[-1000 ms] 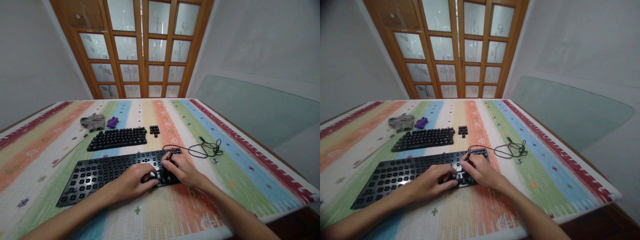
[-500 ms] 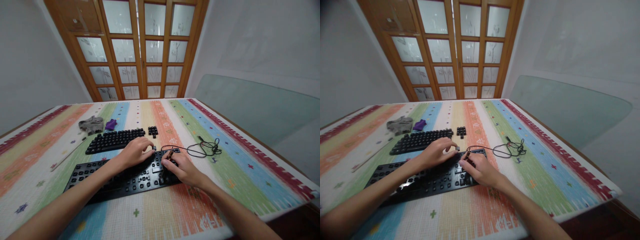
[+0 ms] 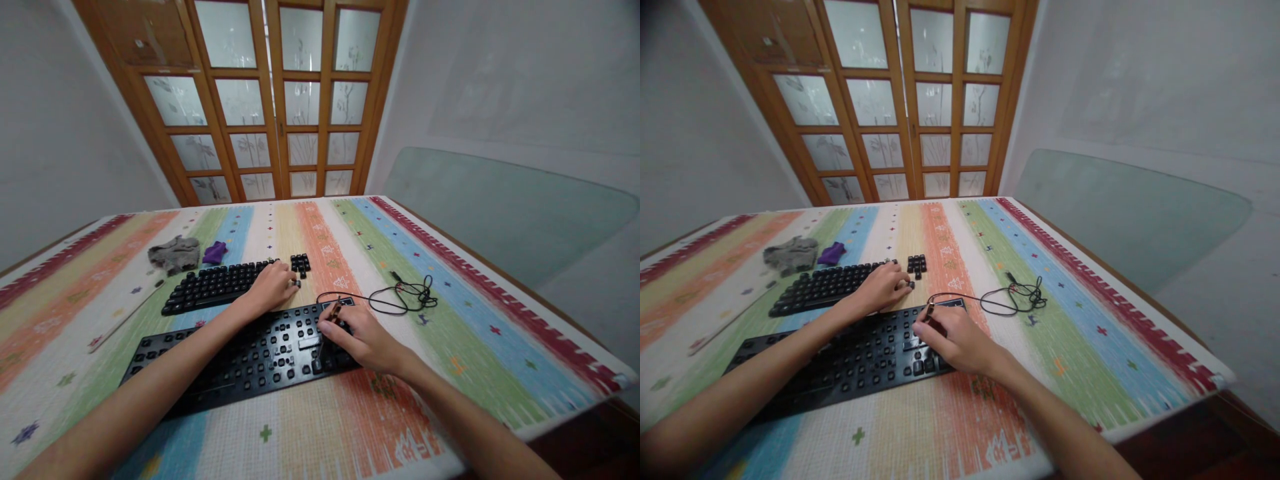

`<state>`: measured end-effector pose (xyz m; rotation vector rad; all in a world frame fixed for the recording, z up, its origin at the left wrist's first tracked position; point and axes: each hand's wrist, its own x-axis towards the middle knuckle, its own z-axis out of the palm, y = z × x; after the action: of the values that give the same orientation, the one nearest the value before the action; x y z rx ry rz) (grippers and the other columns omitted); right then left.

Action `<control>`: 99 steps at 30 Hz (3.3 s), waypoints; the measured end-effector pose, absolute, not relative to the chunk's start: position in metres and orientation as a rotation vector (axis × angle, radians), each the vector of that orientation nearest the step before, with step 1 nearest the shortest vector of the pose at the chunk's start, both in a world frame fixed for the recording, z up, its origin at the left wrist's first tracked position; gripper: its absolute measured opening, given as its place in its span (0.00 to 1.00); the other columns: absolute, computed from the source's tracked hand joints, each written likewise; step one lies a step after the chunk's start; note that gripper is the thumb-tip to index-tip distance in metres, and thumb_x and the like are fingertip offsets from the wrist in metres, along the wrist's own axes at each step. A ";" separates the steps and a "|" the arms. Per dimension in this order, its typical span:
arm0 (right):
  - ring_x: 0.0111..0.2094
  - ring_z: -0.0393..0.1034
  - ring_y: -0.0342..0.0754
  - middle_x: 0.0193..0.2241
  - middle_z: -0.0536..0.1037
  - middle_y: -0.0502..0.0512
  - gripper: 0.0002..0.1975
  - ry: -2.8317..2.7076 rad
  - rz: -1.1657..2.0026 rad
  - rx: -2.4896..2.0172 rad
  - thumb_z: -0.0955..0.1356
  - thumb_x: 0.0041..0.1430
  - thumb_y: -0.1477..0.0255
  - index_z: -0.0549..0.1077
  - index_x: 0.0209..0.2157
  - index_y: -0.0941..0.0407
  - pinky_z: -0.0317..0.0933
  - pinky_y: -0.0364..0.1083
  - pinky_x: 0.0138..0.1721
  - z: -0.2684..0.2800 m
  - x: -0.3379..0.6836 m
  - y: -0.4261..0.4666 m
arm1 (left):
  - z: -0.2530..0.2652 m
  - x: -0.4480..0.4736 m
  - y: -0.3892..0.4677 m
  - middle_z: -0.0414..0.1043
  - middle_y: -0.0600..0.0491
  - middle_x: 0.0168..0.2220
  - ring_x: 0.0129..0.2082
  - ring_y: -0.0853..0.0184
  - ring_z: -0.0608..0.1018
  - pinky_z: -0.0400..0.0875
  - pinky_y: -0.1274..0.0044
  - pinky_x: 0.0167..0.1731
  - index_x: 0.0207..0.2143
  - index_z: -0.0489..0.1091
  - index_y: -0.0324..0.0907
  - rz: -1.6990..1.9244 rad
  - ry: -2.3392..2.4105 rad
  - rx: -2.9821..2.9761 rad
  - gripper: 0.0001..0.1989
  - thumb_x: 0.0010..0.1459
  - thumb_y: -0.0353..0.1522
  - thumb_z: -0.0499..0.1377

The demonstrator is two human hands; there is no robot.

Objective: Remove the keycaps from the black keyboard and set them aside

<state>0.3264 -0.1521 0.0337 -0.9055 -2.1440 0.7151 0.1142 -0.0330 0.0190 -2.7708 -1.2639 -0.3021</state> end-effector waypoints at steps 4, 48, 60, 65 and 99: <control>0.29 0.67 0.44 0.27 0.74 0.52 0.14 -2.153 0.718 -0.897 0.61 0.68 0.65 0.72 0.34 0.58 0.59 0.43 0.33 0.035 0.327 -0.151 | 0.021 0.116 -0.032 0.74 0.44 0.33 0.38 0.57 0.74 0.68 0.69 0.39 0.35 0.78 0.37 -0.286 -1.300 -2.752 0.10 0.59 0.34 0.59; 0.29 0.71 0.45 0.30 0.79 0.54 0.14 -2.349 0.818 -0.850 0.65 0.65 0.64 0.76 0.33 0.58 0.61 0.44 0.35 0.038 0.338 -0.147 | 0.025 0.110 -0.040 0.72 0.45 0.38 0.41 0.58 0.73 0.70 0.69 0.43 0.44 0.72 0.37 -0.414 -1.301 -2.823 0.12 0.58 0.31 0.58; 0.31 0.72 0.44 0.31 0.79 0.53 0.12 -2.382 0.957 -0.744 0.66 0.64 0.64 0.76 0.34 0.58 0.63 0.44 0.37 0.029 0.330 -0.148 | 0.007 0.101 -0.130 0.68 0.48 0.39 0.37 0.64 0.74 0.71 0.72 0.39 0.44 0.71 0.41 -0.738 -1.217 -3.126 0.10 0.64 0.34 0.54; 0.30 0.69 0.44 0.30 0.77 0.54 0.13 -2.473 0.912 -0.651 0.67 0.63 0.63 0.76 0.35 0.58 0.61 0.43 0.34 0.033 0.321 -0.156 | -0.002 0.101 -0.137 0.68 0.49 0.38 0.36 0.65 0.73 0.71 0.72 0.38 0.42 0.72 0.40 -0.821 -1.170 -3.127 0.10 0.65 0.32 0.53; 0.26 0.65 0.43 0.25 0.72 0.51 0.22 -1.980 0.920 -1.071 0.58 0.68 0.55 0.70 0.34 0.58 0.59 0.43 0.31 0.029 0.329 -0.142 | 0.016 0.101 -0.144 0.70 0.48 0.38 0.40 0.61 0.72 0.70 0.68 0.42 0.46 0.70 0.40 -0.995 -1.007 -3.255 0.14 0.57 0.33 0.60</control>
<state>0.3293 -0.1420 0.0293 -1.0706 -1.9796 0.9195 0.1010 -0.1435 0.0158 -3.2545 -1.0065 -0.9948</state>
